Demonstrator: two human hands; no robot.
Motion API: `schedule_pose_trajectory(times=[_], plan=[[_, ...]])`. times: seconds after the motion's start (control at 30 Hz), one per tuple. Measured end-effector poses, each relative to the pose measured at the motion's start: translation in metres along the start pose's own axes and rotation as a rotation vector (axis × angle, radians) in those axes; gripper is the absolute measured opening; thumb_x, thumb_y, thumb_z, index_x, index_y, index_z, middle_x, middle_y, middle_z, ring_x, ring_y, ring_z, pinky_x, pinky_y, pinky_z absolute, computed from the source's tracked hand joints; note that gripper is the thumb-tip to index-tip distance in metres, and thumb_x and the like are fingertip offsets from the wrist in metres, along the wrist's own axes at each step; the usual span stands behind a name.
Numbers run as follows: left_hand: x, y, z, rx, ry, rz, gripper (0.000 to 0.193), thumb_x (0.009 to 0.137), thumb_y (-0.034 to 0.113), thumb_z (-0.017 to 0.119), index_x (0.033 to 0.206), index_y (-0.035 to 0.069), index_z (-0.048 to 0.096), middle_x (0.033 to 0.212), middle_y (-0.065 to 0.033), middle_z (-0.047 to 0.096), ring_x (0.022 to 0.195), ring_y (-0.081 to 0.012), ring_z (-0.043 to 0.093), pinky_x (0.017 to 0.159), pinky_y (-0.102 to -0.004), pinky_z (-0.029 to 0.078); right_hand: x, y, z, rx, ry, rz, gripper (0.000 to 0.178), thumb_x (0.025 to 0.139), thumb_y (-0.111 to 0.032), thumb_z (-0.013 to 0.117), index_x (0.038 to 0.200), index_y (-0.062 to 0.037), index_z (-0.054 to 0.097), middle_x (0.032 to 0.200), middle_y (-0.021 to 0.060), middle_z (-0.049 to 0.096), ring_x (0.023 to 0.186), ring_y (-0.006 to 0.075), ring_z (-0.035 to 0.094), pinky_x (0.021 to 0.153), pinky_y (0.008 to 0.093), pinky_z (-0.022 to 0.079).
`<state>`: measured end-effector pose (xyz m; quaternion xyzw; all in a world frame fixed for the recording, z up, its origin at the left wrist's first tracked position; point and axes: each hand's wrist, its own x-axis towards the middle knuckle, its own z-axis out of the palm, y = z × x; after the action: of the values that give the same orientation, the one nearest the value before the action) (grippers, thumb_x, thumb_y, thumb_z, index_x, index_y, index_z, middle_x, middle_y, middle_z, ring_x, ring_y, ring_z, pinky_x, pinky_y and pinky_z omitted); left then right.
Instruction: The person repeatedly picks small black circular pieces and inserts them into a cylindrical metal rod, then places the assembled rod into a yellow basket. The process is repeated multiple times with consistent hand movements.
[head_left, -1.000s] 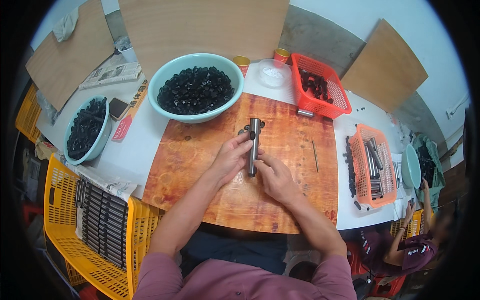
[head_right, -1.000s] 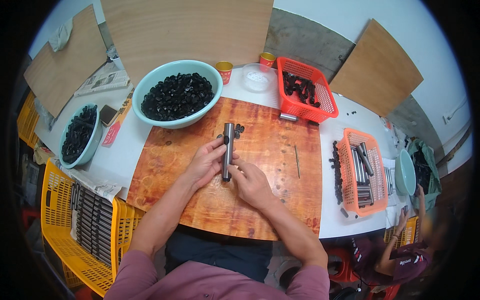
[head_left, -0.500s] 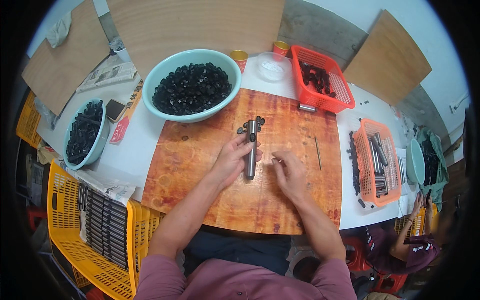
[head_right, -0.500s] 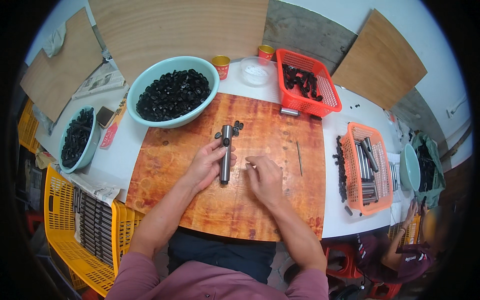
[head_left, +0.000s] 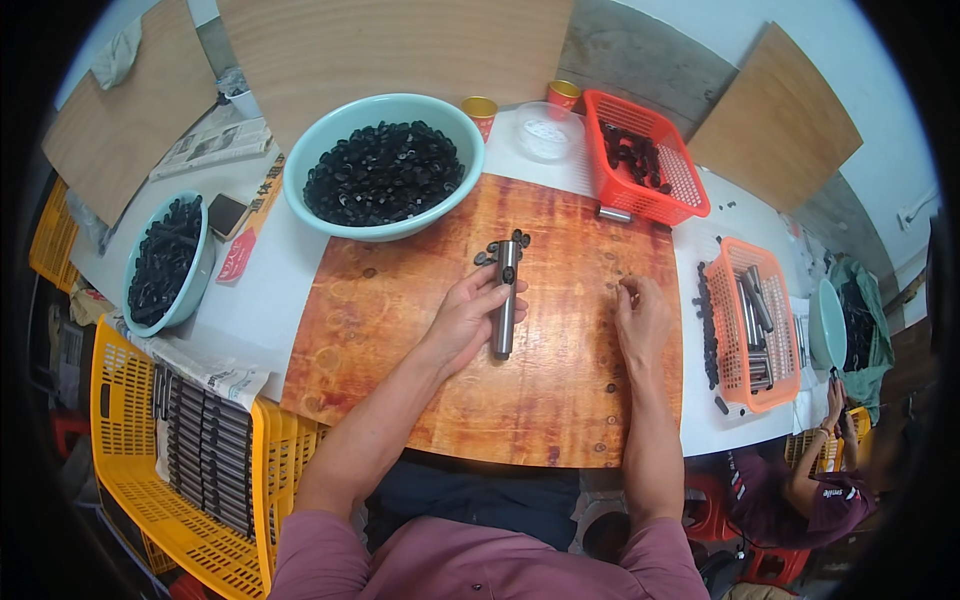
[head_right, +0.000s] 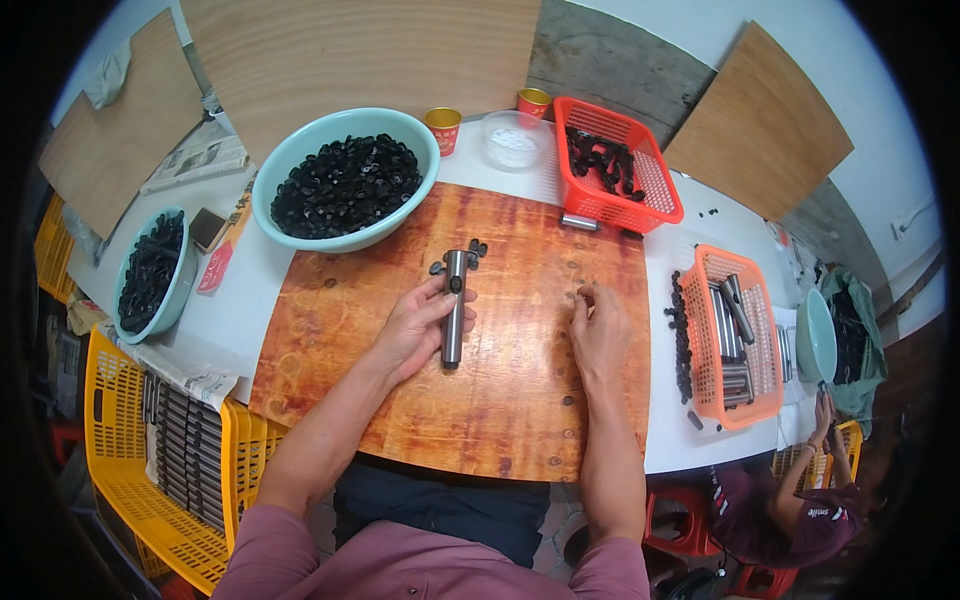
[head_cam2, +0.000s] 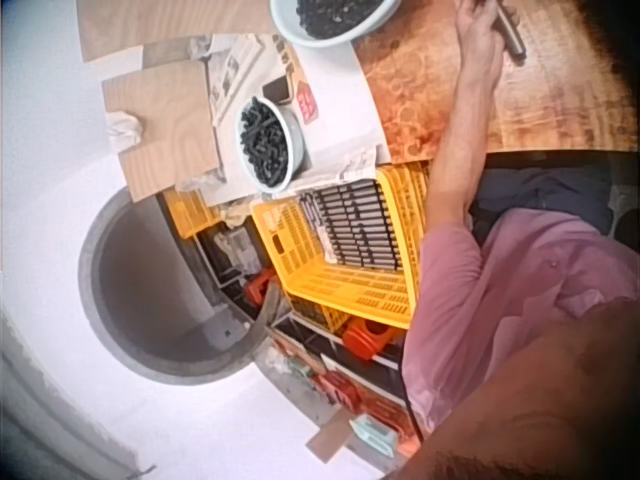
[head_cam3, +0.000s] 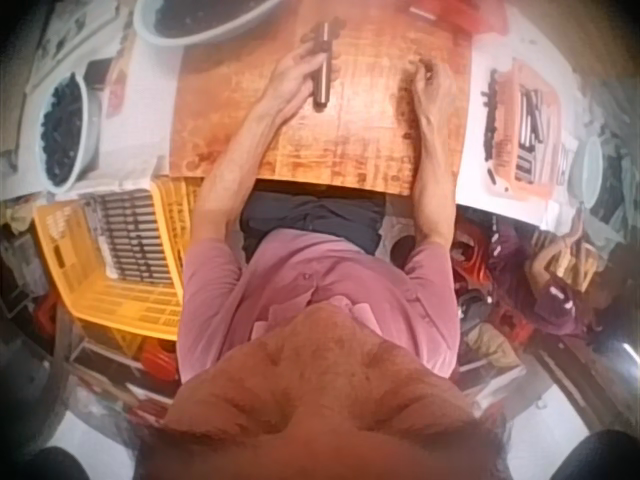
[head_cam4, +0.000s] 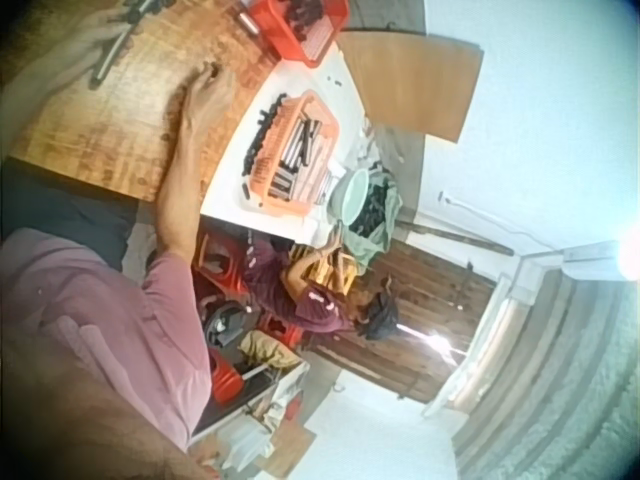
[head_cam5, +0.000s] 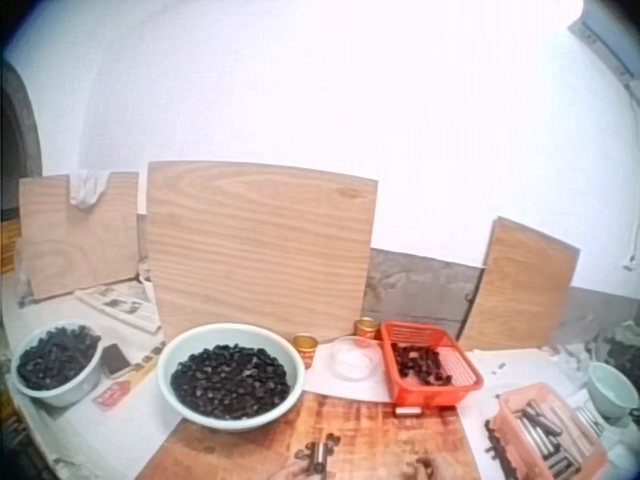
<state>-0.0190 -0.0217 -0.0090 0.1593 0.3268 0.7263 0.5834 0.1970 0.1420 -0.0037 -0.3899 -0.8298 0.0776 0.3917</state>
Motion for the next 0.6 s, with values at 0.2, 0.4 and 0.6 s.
schedule_pose_trajectory(times=[0.2, 0.4, 0.6], plan=[[0.002, -0.002, -0.006, -0.038, 0.015, 0.023, 0.030, 0.102, 0.012, 0.055, 0.129, -0.001, 0.052, 0.114, -0.0142, 0.064, 0.092, -0.0215, 0.067, 0.081, -0.0335, 0.058, -0.007, -0.017, 0.002, 0.051, -0.153, 0.025, 0.009, 0.087, -0.008, 0.071, 0.093, -0.0024, 0.068, 0.084, 0.0135, 0.069, 0.069, 0.0279, 0.067, 0.064, 0.0387, 0.053], [0.005, 0.016, -0.019, -0.108, 0.105, 0.122, 0.027, 0.105, 0.019, 0.049, 0.123, 0.000, 0.056, 0.109, -0.0113, 0.067, 0.087, -0.0171, 0.066, 0.077, -0.0297, 0.055, -0.017, -0.043, 0.021, 0.190, -0.242, -0.156, 0.025, 0.087, -0.009, 0.070, 0.110, 0.0002, 0.067, 0.109, 0.0175, 0.065, 0.105, 0.0352, 0.062, 0.090, 0.0414, 0.051], [0.009, 0.020, -0.025, -0.105, 0.150, 0.153, 0.025, 0.106, 0.020, 0.047, 0.121, 0.002, 0.056, 0.108, -0.0124, 0.067, 0.084, -0.0176, 0.065, 0.074, -0.0305, 0.055, 0.020, -0.061, 0.060, 0.234, -0.349, -0.215, 0.039, 0.086, -0.003, 0.065, 0.124, -0.0004, 0.063, 0.131, 0.0195, 0.058, 0.126, 0.0366, 0.052, 0.105, 0.0417, 0.044]])
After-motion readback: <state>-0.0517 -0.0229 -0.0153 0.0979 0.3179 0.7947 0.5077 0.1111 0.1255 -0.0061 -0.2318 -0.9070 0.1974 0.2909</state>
